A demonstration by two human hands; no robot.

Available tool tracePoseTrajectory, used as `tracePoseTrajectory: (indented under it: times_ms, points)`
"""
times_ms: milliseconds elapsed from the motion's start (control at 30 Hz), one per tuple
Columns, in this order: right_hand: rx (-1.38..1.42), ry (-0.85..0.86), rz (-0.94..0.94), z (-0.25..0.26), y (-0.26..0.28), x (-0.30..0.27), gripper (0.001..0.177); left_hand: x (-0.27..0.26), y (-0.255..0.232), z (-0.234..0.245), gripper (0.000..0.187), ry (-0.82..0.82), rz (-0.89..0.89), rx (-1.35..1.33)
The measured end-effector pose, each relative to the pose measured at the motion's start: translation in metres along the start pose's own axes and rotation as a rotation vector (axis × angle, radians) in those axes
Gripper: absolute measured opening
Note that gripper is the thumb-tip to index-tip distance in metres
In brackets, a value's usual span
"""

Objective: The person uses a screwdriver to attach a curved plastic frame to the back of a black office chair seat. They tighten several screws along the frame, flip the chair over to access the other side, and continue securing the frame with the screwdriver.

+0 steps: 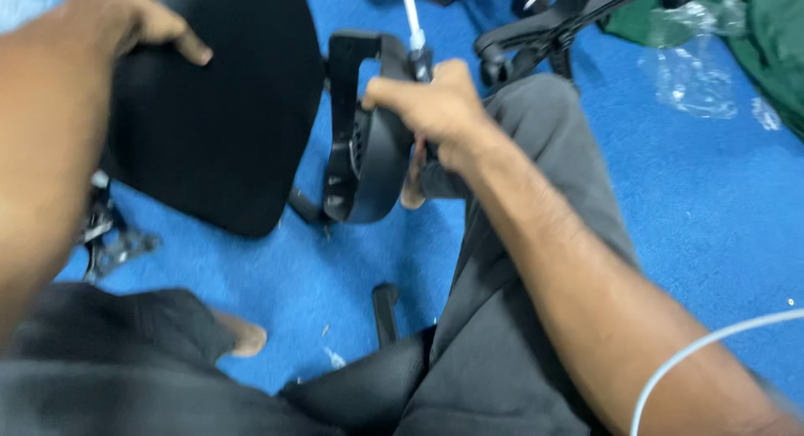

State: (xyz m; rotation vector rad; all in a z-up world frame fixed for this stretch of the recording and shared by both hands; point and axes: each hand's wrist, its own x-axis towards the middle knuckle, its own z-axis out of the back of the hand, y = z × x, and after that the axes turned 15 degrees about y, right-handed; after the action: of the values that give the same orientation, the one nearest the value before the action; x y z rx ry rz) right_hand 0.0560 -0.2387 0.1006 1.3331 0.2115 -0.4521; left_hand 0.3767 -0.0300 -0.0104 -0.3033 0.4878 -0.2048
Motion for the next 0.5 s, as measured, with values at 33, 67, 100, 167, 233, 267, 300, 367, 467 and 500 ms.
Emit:
tracePoseTrajectory:
  times_ms: [33,67,100,167,233,267,300,367,467,500]
  points:
    - [-0.013,0.003,0.009,0.003,0.000,-0.001,0.027,0.012,-0.005,0.005,0.078,0.014,0.002,0.035]
    - [-0.030,0.027,0.012,0.003,-0.001,-0.002,0.024,0.016,0.002,0.006,0.077,0.034,0.024,0.059]
    - [-0.016,0.014,0.015,0.005,0.000,-0.001,0.024,0.017,0.009,0.007,0.077,0.052,0.044,0.080]
    - [0.001,-0.003,0.011,0.006,-0.003,-0.001,0.025,0.011,0.027,0.001,0.077,0.123,0.080,0.065]
    - [0.037,-0.008,0.021,0.011,-0.002,0.000,0.028,0.002,0.024,0.005,0.077,0.180,0.088,0.067]
    - [0.053,-0.010,0.028,0.013,-0.002,-0.001,0.030,-0.006,0.015,0.008,0.074,0.219,0.080,0.069]
    - [0.082,-0.007,0.015,0.016,-0.002,-0.003,0.030,-0.017,0.007,0.010,0.075,0.157,0.039,0.187]
    - [0.136,0.011,-0.008,0.020,0.001,-0.009,0.030,-0.051,-0.008,0.014,0.077,0.028,-0.034,0.420]
    - [0.083,0.128,0.096,0.023,0.002,-0.023,0.027,-0.113,-0.024,0.010,0.085,-0.099,-0.149,0.368]
    - [0.183,0.122,0.083,0.021,0.000,-0.028,0.025,-0.130,-0.028,0.007,0.085,-0.119,-0.159,0.366]
